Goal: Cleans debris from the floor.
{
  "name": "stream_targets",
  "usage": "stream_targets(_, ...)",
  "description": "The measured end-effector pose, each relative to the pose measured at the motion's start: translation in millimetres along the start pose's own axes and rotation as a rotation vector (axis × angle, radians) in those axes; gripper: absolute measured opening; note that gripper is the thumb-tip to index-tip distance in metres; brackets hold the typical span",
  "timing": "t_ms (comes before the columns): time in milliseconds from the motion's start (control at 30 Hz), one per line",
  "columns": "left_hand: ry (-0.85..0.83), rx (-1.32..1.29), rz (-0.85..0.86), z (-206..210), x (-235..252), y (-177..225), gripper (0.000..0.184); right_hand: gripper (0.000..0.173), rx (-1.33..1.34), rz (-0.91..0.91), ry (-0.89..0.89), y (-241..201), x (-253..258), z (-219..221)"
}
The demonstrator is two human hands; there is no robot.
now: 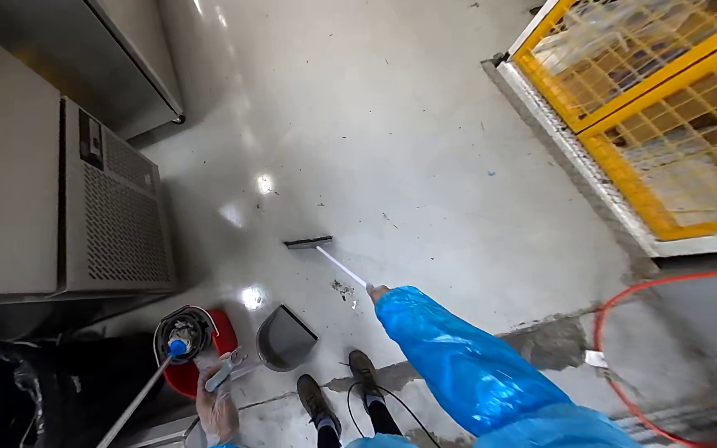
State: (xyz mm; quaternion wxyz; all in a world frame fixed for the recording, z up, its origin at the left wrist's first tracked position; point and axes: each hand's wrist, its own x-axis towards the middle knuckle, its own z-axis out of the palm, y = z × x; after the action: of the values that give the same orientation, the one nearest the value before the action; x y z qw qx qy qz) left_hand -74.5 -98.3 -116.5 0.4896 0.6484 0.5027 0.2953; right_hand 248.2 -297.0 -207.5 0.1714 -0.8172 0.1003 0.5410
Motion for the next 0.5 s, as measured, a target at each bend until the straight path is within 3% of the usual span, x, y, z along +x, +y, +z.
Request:
stream_targets(100,0.023,0.022,0.007,-6,0,-3,0.025,0.058,-0.136,-0.012,-0.080,21,-7,24)
stream_targets(300,0.033,0.002,-0.067,0,-1,0,0.029,0.067,-0.318,0.079,-0.069,150,-16,-1)
stream_targets(500,-0.069,-0.055,-0.038,23,-8,6,0.031,0.070,-0.200,0.126,0.006,169,-58,-55)
